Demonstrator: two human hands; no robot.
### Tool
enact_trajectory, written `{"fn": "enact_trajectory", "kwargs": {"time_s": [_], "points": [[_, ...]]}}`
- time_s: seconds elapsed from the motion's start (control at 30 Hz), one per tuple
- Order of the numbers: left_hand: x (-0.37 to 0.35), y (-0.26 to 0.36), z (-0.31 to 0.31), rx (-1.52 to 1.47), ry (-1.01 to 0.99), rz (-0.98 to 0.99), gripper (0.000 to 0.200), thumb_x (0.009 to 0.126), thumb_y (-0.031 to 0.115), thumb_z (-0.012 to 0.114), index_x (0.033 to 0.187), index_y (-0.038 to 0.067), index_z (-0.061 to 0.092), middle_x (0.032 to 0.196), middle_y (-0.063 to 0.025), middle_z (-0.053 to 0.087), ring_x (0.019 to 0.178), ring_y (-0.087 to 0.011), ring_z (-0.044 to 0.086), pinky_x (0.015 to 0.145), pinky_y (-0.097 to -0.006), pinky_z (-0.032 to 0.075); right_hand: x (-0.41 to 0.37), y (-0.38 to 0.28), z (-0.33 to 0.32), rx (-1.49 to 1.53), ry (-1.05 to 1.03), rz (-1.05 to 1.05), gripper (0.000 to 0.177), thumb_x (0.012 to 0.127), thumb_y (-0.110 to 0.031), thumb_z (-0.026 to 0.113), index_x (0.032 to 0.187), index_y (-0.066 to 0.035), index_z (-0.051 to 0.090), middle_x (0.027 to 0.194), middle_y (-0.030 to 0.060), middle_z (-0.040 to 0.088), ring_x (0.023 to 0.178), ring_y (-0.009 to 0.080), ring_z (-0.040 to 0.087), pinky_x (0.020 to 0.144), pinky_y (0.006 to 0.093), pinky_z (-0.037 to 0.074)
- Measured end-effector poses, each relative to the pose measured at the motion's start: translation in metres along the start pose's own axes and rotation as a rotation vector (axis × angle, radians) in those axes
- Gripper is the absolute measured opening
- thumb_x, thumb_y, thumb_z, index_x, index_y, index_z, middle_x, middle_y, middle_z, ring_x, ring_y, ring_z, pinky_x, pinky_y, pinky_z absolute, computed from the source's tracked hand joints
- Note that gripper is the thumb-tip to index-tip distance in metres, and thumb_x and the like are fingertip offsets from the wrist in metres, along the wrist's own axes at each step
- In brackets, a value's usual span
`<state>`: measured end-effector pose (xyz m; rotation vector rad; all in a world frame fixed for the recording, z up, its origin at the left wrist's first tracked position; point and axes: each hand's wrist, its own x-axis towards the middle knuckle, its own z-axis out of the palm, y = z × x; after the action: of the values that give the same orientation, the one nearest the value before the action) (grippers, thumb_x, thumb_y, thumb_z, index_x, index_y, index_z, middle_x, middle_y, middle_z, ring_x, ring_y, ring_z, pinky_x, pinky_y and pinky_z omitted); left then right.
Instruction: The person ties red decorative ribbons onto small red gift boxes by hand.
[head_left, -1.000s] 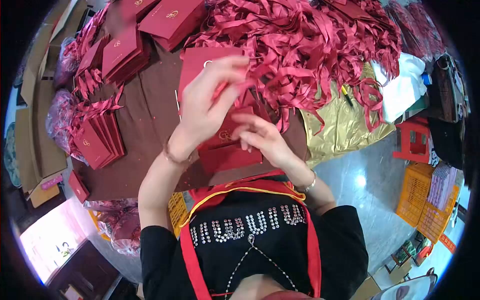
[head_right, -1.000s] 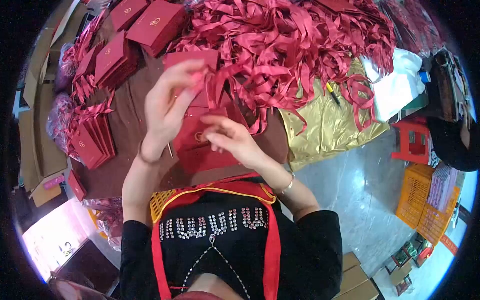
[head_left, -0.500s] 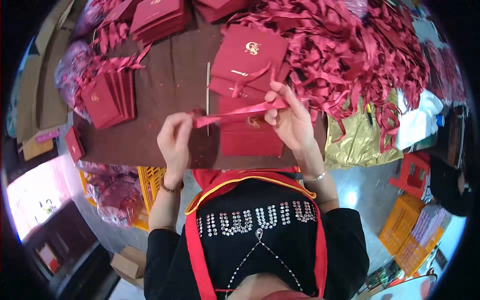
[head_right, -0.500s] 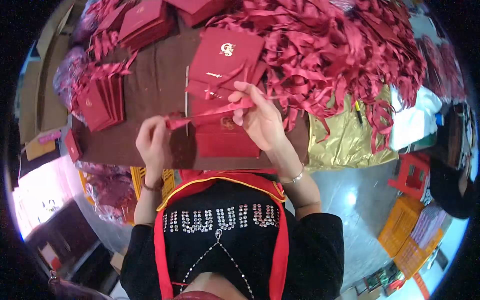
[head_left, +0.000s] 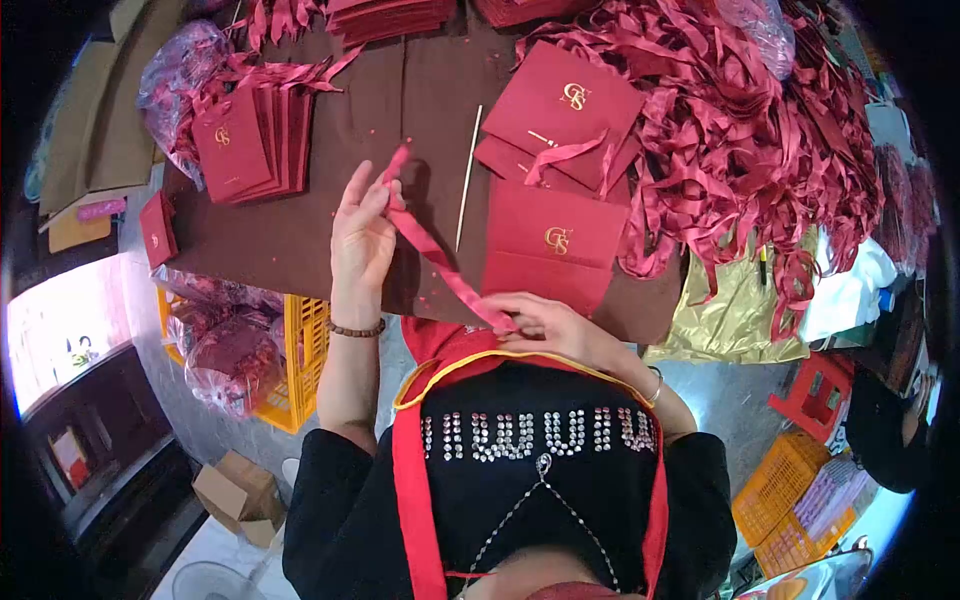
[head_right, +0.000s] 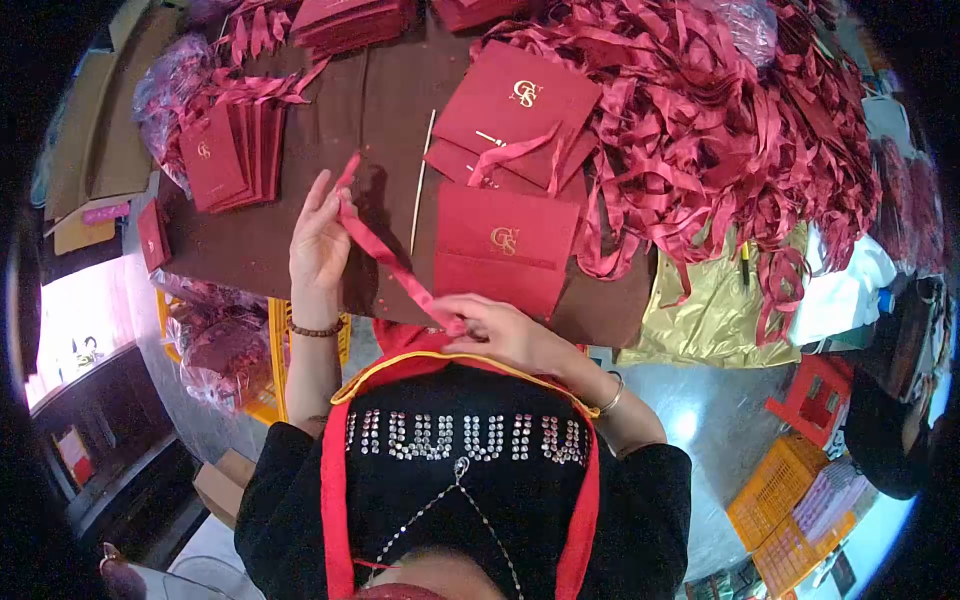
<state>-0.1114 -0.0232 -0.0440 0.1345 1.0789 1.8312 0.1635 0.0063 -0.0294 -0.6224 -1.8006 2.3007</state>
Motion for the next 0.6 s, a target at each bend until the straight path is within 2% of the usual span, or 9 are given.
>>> {"fn": "enact_trajectory", "kwargs": {"time_s": [0.1, 0.17, 0.23, 0.3, 0.33, 0.37, 0.43, 0.5, 0.6], "points": [[-0.001, 0.003, -0.003, -0.111, -0.158, -0.116, 0.046, 0.084, -0.003, 0.058, 0.127, 0.002, 0.043, 0.107, -0.0124, 0.058, 0.09, -0.0185, 0.059, 0.08, -0.0294, 0.05, -0.009, -0.046, -0.013, -0.113, -0.007, 0.217, 0.052, 0.084, -0.008, 0.066, 0.131, -0.003, 0.045, 0.121, 0.0115, 0.056, 0.092, 0.0145, 0.062, 0.078, 0.0258, 0.051], [-0.001, 0.004, -0.007, 0.041, -0.245, -0.179, 0.041, 0.083, -0.003, 0.058, 0.123, 0.001, 0.049, 0.101, -0.0102, 0.061, 0.085, -0.0167, 0.06, 0.075, -0.0262, 0.05, -0.011, -0.038, -0.028, -0.242, 0.139, 0.032, 0.043, 0.082, -0.008, 0.067, 0.123, -0.004, 0.054, 0.105, 0.0074, 0.063, 0.07, 0.0062, 0.06, 0.063, 0.0194, 0.049], [-0.006, 0.002, -0.003, 0.14, -0.244, -0.184, 0.039, 0.083, -0.003, 0.057, 0.122, 0.001, 0.05, 0.1, -0.01, 0.061, 0.083, -0.0165, 0.061, 0.074, -0.0262, 0.051, -0.007, -0.045, -0.042, -0.377, 0.397, 0.004, 0.032, 0.083, -0.008, 0.065, 0.114, -0.004, 0.06, 0.094, 0.0056, 0.064, 0.065, 0.0067, 0.055, 0.06, 0.0189, 0.045], [-0.013, 0.0, 0.005, 0.237, -0.241, -0.186, 0.037, 0.083, -0.004, 0.056, 0.12, 0.001, 0.052, 0.099, -0.0097, 0.062, 0.081, -0.0164, 0.062, 0.072, -0.0261, 0.051, 0.0, -0.052, -0.052, -0.522, 0.553, -0.081, 0.024, 0.085, -0.007, 0.063, 0.109, -0.004, 0.062, 0.09, 0.0053, 0.062, 0.067, 0.0073, 0.052, 0.061, 0.0192, 0.042], [-0.018, -0.002, 0.014, 0.275, -0.251, -0.217, 0.037, 0.083, -0.003, 0.056, 0.12, 0.0, 0.052, 0.098, -0.0082, 0.062, 0.081, -0.0165, 0.062, 0.072, -0.0265, 0.052, 0.004, -0.058, -0.054, -0.598, 0.575, -0.072, 0.024, 0.084, -0.006, 0.062, 0.108, -0.004, 0.062, 0.092, 0.0083, 0.062, 0.072, 0.0141, 0.056, 0.064, 0.0225, 0.044], [-0.022, -0.004, 0.022, 0.312, -0.261, -0.247, 0.037, 0.083, -0.002, 0.056, 0.121, 0.0, 0.052, 0.098, -0.0068, 0.062, 0.081, -0.0167, 0.063, 0.071, -0.0269, 0.052, 0.01, -0.054, -0.057, -0.599, 0.571, -0.071, 0.024, 0.084, -0.006, 0.062, 0.108, -0.004, 0.062, 0.092, 0.0083, 0.062, 0.072, 0.0141, 0.056, 0.064, 0.0225, 0.044], [-0.027, -0.011, 0.034, 0.383, -0.306, -0.266, 0.037, 0.083, -0.003, 0.052, 0.12, -0.003, 0.052, 0.104, -0.0112, 0.062, 0.081, -0.0158, 0.064, 0.07, -0.026, 0.052, 0.023, -0.04, -0.063, -0.919, 0.723, -0.384, 0.022, 0.084, -0.006, 0.061, 0.106, -0.004, 0.062, 0.097, 0.0109, 0.062, 0.071, 0.023, 0.057, 0.063, 0.0267, 0.046], [-0.027, -0.019, 0.039, 0.384, -0.356, -0.289, 0.038, 0.082, -0.005, 0.05, 0.119, -0.004, 0.052, 0.106, -0.0124, 0.062, 0.08, -0.0152, 0.063, 0.068, -0.0255, 0.052, 0.029, -0.042, -0.064, -0.904, 0.716, -0.355, 0.024, 0.082, -0.01, 0.064, 0.104, -0.005, 0.063, 0.104, 0.0109, 0.061, 0.078, 0.0283, 0.057, 0.065, 0.0314, 0.046], [-0.026, -0.025, 0.042, 0.385, -0.395, -0.289, 0.038, 0.081, -0.006, 0.048, 0.12, -0.004, 0.051, 0.104, -0.0116, 0.062, 0.08, -0.0142, 0.061, 0.067, -0.0246, 0.051, 0.033, -0.046, -0.061, -1.383, 0.743, -0.209, 0.032, 0.076, -0.028, 0.069, 0.103, -0.011, 0.064, 0.11, 0.0011, 0.059, 0.101, 0.023, 0.052, 0.082, 0.0368, 0.038]]}}
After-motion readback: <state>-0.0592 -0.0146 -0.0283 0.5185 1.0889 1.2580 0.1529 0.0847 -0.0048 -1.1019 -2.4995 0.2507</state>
